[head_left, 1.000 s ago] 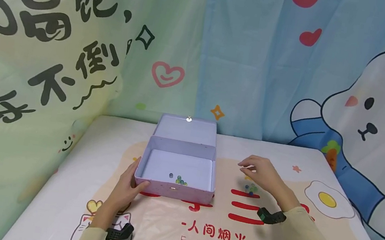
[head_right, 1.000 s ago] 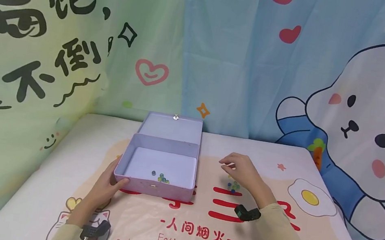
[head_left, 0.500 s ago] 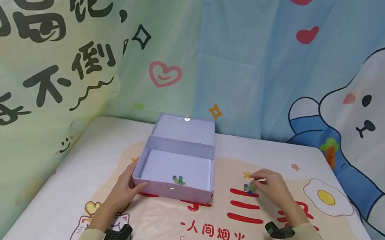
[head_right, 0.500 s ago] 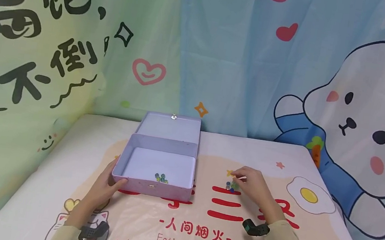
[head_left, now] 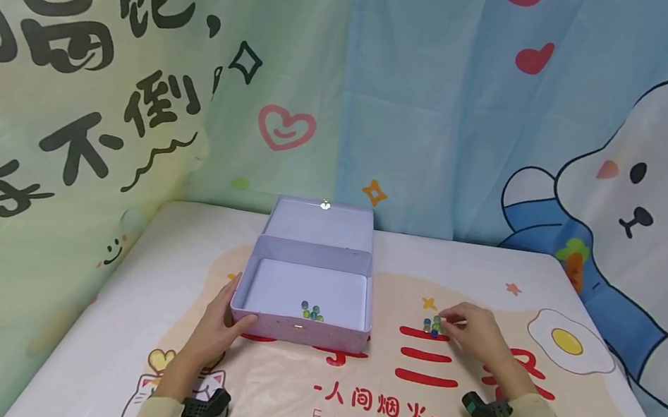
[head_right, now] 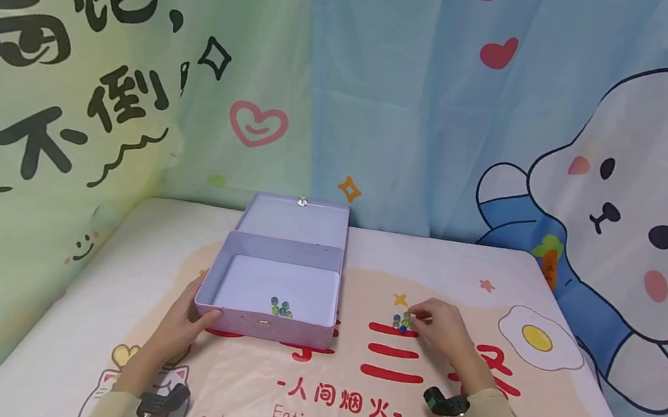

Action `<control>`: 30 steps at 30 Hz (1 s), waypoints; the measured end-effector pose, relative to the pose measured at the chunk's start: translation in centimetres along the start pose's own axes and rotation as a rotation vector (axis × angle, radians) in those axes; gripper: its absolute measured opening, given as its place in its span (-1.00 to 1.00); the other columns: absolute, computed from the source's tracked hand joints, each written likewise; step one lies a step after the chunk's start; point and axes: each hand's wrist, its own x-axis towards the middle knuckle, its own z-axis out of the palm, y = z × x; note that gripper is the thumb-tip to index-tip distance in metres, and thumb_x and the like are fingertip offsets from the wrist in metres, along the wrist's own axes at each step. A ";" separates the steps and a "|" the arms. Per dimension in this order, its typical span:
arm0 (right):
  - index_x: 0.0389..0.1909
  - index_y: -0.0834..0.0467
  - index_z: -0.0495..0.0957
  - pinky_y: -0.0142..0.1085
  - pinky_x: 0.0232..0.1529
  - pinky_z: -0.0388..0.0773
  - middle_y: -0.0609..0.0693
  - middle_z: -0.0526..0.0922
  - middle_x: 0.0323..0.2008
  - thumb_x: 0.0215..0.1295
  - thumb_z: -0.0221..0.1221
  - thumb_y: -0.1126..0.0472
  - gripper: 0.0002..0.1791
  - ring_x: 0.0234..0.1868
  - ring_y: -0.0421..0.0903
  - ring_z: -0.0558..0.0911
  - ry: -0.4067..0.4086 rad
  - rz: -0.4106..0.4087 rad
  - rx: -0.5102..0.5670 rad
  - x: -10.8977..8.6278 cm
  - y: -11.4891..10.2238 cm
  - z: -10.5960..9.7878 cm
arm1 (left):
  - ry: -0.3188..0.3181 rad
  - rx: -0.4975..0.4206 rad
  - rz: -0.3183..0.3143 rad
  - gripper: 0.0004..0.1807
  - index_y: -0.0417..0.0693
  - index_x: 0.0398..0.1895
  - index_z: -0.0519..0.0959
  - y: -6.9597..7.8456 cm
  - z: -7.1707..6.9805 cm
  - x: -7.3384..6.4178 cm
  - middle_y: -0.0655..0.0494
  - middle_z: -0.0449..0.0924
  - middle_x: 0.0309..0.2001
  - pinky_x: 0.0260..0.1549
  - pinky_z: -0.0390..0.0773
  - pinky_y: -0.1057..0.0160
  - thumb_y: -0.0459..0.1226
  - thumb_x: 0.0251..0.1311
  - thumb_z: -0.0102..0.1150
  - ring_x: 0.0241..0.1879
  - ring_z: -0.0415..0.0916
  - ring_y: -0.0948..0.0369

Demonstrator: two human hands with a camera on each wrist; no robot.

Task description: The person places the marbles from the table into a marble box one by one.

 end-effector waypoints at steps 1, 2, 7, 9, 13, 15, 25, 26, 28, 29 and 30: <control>-0.12 0.17 0.67 -0.09 -0.11 0.64 0.06 0.66 -0.20 0.16 0.30 0.21 -0.75 -0.15 0.03 0.63 -0.009 0.015 -0.001 0.0 0.0 0.1 | 0.000 0.000 0.005 -0.02 0.15 0.52 -0.13 0.0 0.0 0.0 0.03 -0.05 0.51 0.33 0.08 -0.22 -0.11 0.14 0.26 0.47 -0.04 -0.08; -0.12 0.16 0.67 -0.10 -0.11 0.65 0.05 0.66 -0.20 0.16 0.30 0.20 -0.75 -0.15 0.01 0.63 -0.017 0.029 -0.003 -0.1 0.1 0.2 | 0.000 0.000 0.012 -0.02 0.16 0.52 -0.13 0.0 0.0 0.0 0.04 -0.05 0.51 0.33 0.09 -0.21 -0.10 0.14 0.26 0.47 -0.03 -0.07; -0.12 0.17 0.66 -0.09 -0.09 0.64 0.07 0.67 -0.19 0.14 0.31 0.21 -0.73 -0.15 0.00 0.63 -0.025 0.042 -0.006 -0.2 0.2 0.4 | 0.002 -0.007 0.035 -0.04 0.21 0.52 -0.11 -0.1 -0.1 0.0 0.07 -0.03 0.50 0.31 0.13 -0.20 -0.05 0.15 0.25 0.46 0.00 -0.06; -0.12 0.18 0.66 -0.09 -0.08 0.63 0.07 0.67 -0.19 0.14 0.31 0.22 -0.73 -0.15 0.01 0.63 -0.026 0.040 -0.003 -0.1 0.2 0.5 | 0.004 -0.013 0.027 -0.04 0.23 0.52 -0.10 0.0 -0.1 0.0 0.10 -0.02 0.50 0.32 0.13 -0.19 -0.04 0.14 0.26 0.46 0.00 -0.05; -0.12 0.18 0.66 -0.08 -0.08 0.63 0.08 0.67 -0.18 0.15 0.30 0.23 -0.74 -0.15 0.01 0.63 -0.032 0.040 -0.006 0.0 0.3 0.6 | 0.005 -0.014 0.020 -0.04 0.23 0.52 -0.10 0.0 -0.1 -0.1 0.11 -0.02 0.50 0.33 0.11 -0.17 -0.03 0.13 0.26 0.47 0.00 -0.03; -0.12 0.19 0.66 -0.08 -0.08 0.63 0.09 0.67 -0.18 0.15 0.30 0.23 -0.74 -0.15 0.02 0.63 -0.035 0.042 -0.010 0.0 0.3 0.6 | 0.006 -0.013 0.015 -0.04 0.25 0.51 -0.10 0.0 -0.1 -0.1 0.12 -0.02 0.50 0.33 0.11 -0.16 -0.04 0.13 0.26 0.47 -0.01 -0.02; -0.13 0.19 0.67 -0.08 -0.08 0.63 0.10 0.68 -0.18 0.14 0.31 0.23 -0.74 -0.16 0.02 0.63 -0.048 0.048 -0.025 0.2 0.3 0.6 | 0.002 0.003 0.042 -0.03 0.17 0.52 -0.11 -0.1 -0.1 0.0 0.07 -0.04 0.50 0.32 0.10 -0.23 -0.05 0.15 0.25 0.46 -0.02 -0.08; -0.13 0.19 0.67 -0.08 -0.07 0.63 0.10 0.68 -0.18 0.14 0.31 0.23 -0.74 -0.16 0.02 0.63 -0.049 0.047 -0.027 0.3 0.3 0.6 | 0.002 0.004 0.043 -0.03 0.15 0.52 -0.11 -0.1 -0.1 0.0 0.06 -0.04 0.50 0.32 0.10 -0.24 -0.05 0.15 0.25 0.46 -0.02 -0.08; -0.13 0.19 0.67 -0.07 -0.07 0.62 0.10 0.68 -0.18 0.15 0.31 0.23 -0.74 -0.16 0.01 0.63 -0.052 0.045 -0.030 0.3 0.3 0.7 | 0.000 0.012 0.045 -0.02 0.12 0.52 -0.11 -0.1 -0.1 0.0 0.04 -0.04 0.50 0.31 0.10 -0.25 -0.05 0.15 0.25 0.46 -0.02 -0.10; -0.13 0.19 0.67 -0.07 -0.07 0.62 0.10 0.68 -0.18 0.15 0.31 0.23 -0.74 -0.15 0.01 0.63 -0.054 0.046 -0.031 0.3 0.4 0.7 | -0.001 0.014 0.044 -0.02 0.11 0.52 -0.11 -0.1 -0.1 0.0 0.04 -0.04 0.50 0.31 0.10 -0.25 -0.05 0.15 0.25 0.46 -0.02 -0.10; -0.13 0.19 0.67 -0.07 -0.07 0.62 0.10 0.68 -0.18 0.15 0.31 0.23 -0.74 -0.15 0.01 0.63 -0.055 0.047 -0.032 0.4 0.4 0.7 | 0.000 0.014 0.043 -0.02 0.10 0.52 -0.11 -0.1 -0.1 0.0 0.04 -0.04 0.50 0.31 0.10 -0.25 -0.05 0.14 0.25 0.46 -0.01 -0.10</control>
